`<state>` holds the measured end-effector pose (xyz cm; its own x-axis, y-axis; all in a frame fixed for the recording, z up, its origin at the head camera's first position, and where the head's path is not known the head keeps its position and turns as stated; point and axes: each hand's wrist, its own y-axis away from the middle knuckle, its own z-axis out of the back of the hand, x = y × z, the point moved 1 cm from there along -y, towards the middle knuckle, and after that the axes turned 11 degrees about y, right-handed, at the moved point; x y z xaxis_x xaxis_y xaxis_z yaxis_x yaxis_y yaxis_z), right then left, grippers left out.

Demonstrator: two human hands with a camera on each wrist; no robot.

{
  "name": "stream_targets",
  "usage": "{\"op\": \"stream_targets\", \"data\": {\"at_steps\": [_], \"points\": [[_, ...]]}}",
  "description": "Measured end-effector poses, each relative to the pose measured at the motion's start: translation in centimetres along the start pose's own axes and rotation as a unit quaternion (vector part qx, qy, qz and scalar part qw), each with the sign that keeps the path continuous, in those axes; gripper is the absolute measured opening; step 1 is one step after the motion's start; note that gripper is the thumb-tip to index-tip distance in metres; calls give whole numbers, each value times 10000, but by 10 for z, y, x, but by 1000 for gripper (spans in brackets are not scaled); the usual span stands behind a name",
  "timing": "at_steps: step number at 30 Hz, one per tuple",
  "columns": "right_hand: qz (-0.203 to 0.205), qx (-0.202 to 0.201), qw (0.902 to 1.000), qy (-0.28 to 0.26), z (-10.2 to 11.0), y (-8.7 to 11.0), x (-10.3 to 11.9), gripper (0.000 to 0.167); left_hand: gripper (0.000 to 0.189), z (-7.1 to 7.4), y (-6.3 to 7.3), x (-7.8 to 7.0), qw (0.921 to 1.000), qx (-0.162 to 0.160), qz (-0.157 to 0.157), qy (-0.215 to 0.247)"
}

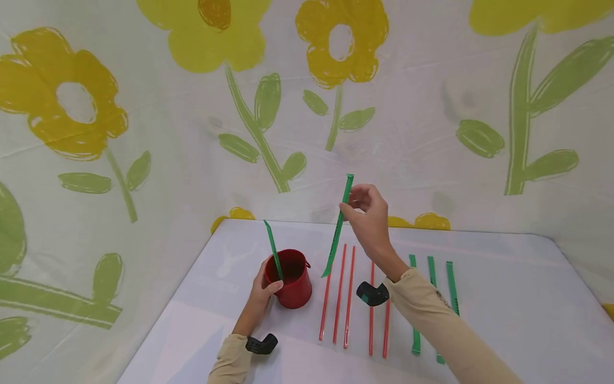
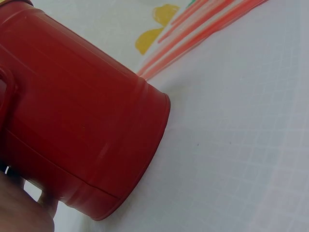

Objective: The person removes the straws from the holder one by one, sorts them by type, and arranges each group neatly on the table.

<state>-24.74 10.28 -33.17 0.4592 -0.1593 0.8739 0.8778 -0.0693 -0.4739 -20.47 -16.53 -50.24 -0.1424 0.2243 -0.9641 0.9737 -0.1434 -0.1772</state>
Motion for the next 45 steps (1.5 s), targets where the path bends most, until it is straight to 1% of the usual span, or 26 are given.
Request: {"op": "stream_targets", "data": {"at_steps": [3, 8, 11, 13, 16, 20, 23, 27, 32, 39, 43, 45], "points": [[-45, 15, 10000, 31, 5, 2, -3, 29, 65, -2, 1, -7, 10000, 44, 82, -22], [-154, 31, 9998, 85, 13, 7, -8, 27, 66, -9, 6, -24, 9996, 117, 154, -215], [-241, 36, 9996, 112, 18, 10, -11, 26, 67, -12, 8, -28, 9994, 115, 150, -292], [-295, 50, 9995, 100, 21, 12, -13, 26, 68, -12, 8, -28, 9994, 109, 104, -324], [-371, 53, 9992, 123, 27, 16, -15, 26, 69, -7, 6, -19, 9996, 97, 60, -242], [-569, 45, 9983, 75, 35, 21, -18, 25, 69, 0, 1, -3, 9999, 53, 51, -80], [-739, 51, 9972, 67, 41, 24, -22, 25, 68, 1, 0, 1, 10000, 21, 11, -32], [-875, 86, 9955, 350, 49, 28, -27, 24, 68, 1, 0, 4, 10000, 0, -37, -75], [-980, 93, 9916, 840, 60, 35, -34, 26, 67, 2, 0, 4, 9999, -3, -57, -117], [-1067, 65, 9938, 310, 79, 45, -47, 26, 68, 0, -1, 2, 9999, 19, -115, -101], [-1115, 112, 9929, 388, 91, 51, -53, 25, 68, 0, 0, 1, 9999, 19, -73, -130], [-1143, 95, 9930, 297, 98, 55, -57, 25, 68, 1, 0, 1, 9999, 22, -60, -122]]}}
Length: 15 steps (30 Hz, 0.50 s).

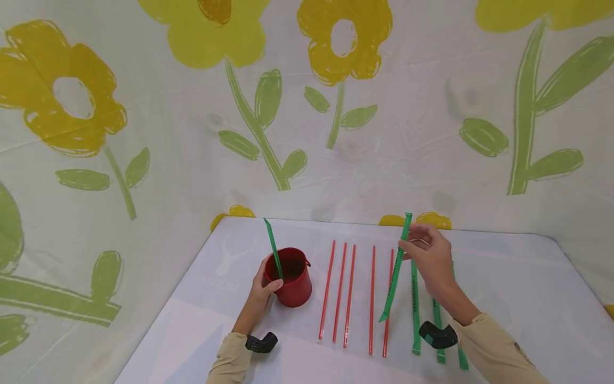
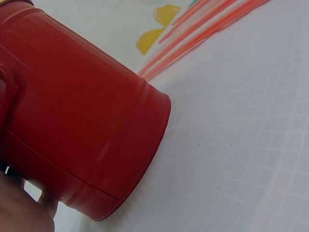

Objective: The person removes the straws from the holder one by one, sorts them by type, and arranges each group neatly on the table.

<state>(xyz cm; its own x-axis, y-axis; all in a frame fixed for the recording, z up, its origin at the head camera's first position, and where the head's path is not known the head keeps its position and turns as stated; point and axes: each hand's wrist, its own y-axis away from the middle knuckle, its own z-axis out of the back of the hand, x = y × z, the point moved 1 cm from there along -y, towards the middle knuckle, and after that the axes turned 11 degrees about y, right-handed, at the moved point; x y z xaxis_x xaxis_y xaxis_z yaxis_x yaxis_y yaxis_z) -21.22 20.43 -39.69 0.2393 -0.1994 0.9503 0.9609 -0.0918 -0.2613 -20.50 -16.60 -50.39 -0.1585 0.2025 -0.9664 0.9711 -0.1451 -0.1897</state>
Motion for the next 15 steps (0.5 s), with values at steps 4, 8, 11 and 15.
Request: {"op": "stream_targets", "data": {"at_steps": [4, 8, 11, 15], "points": [[-60, -25, 9998, -171, 12, 4, -8, 25, 68, 1, 1, -1, 10000, 9, 20, 5], [-247, -77, 9996, 110, 23, 6, -11, 25, 67, 0, 1, -2, 10000, 5, 21, 16], [-443, -50, 9963, 741, 33, 8, -15, 25, 66, 0, 1, -2, 10000, -5, 42, 10], [-736, 34, 9851, 1551, 47, 10, -25, 27, 69, -1, 1, -3, 10000, 16, 46, 25]]}}
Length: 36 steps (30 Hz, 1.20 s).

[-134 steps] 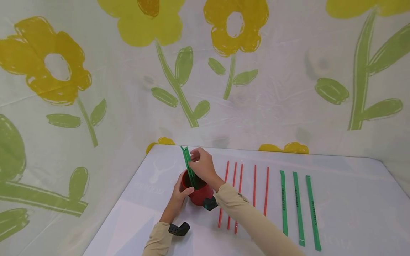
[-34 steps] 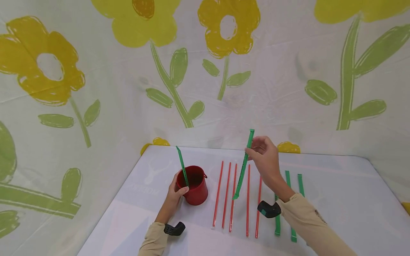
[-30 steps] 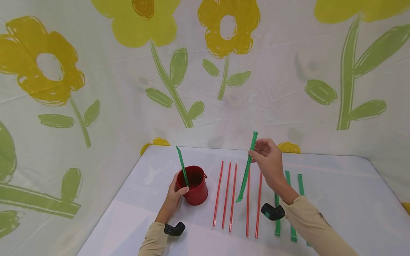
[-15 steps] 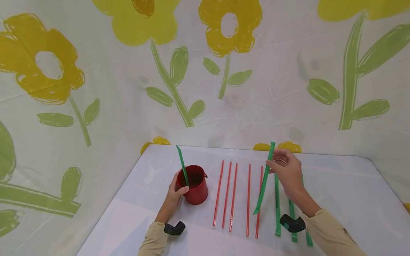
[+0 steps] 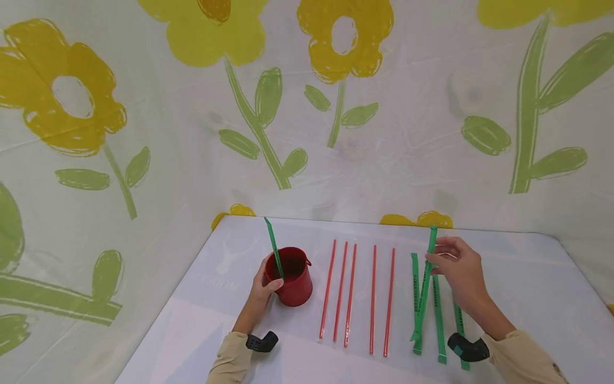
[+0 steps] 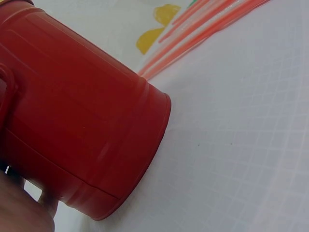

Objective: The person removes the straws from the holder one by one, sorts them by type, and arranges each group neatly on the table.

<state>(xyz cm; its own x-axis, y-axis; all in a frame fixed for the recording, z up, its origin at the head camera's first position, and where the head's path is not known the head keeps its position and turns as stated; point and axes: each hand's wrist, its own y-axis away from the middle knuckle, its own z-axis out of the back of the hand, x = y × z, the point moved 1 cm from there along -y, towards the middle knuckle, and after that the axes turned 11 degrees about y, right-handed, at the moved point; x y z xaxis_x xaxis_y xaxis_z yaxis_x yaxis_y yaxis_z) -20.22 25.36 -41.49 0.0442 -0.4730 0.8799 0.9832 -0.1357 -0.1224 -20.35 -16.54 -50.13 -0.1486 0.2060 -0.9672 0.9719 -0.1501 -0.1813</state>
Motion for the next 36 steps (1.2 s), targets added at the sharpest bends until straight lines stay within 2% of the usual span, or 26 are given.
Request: {"op": "stream_targets", "data": {"at_steps": [7, 16, 24, 31, 36], "points": [[-411, 113, 9973, 591, 18, -4, -25, 41, 72, 0, 0, 0, 10000, -3, 14, 28], [-836, 681, 9872, 1174, 40, -15, -53, 58, 69, 0, 0, 0, 10000, -32, 1, -18], [-978, 1259, 9754, 1524, 54, -26, -84, 60, 69, 0, -1, 1, 9999, 53, -71, 115], [-1232, 1307, 9668, 1820, 54, -35, -111, 58, 69, 2, -1, 4, 9998, 75, -133, 146], [-1141, 1248, 9630, 2099, 52, -36, -123, 56, 66, 2, -2, 5, 9998, 60, -150, 72]]}}
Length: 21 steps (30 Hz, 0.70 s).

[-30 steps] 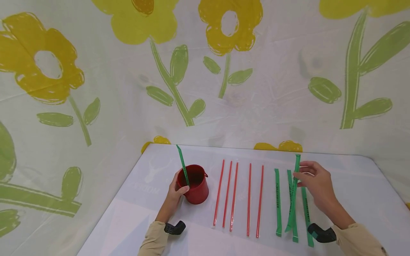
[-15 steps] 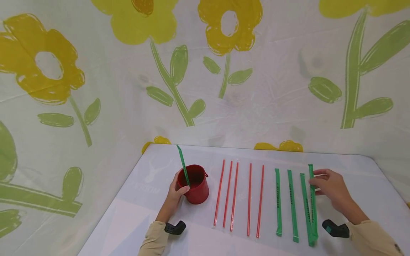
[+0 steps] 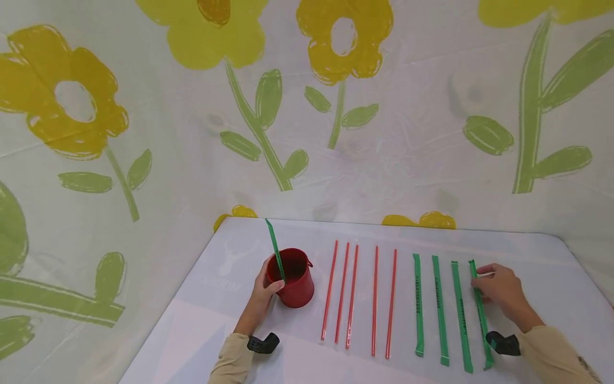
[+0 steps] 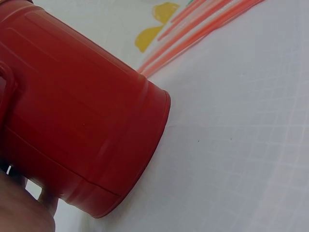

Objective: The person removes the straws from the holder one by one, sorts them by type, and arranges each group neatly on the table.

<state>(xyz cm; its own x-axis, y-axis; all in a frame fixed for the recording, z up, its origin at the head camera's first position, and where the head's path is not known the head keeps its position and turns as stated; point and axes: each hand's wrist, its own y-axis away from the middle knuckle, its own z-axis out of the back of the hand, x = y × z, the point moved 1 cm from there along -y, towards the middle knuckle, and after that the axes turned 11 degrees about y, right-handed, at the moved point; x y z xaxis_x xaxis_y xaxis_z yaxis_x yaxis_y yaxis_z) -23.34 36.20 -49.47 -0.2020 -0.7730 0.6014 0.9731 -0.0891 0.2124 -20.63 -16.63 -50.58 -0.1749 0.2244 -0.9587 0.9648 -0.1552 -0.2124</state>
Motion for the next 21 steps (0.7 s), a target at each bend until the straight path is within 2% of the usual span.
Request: {"op": "stream_targets", "data": {"at_steps": [7, 14, 21], "points": [[156, -192, 9993, 271, -1, 5, 1, 50, 66, -1, 0, 0, 10000, 0, 24, -16], [100, -390, 9971, 649, 1, 3, 2, 46, 67, -1, 0, -1, 10000, 33, -10, 33], [418, -502, 9956, 669, 1, 9, 18, 45, 65, 0, 0, 0, 10000, 55, -49, 23]]}}
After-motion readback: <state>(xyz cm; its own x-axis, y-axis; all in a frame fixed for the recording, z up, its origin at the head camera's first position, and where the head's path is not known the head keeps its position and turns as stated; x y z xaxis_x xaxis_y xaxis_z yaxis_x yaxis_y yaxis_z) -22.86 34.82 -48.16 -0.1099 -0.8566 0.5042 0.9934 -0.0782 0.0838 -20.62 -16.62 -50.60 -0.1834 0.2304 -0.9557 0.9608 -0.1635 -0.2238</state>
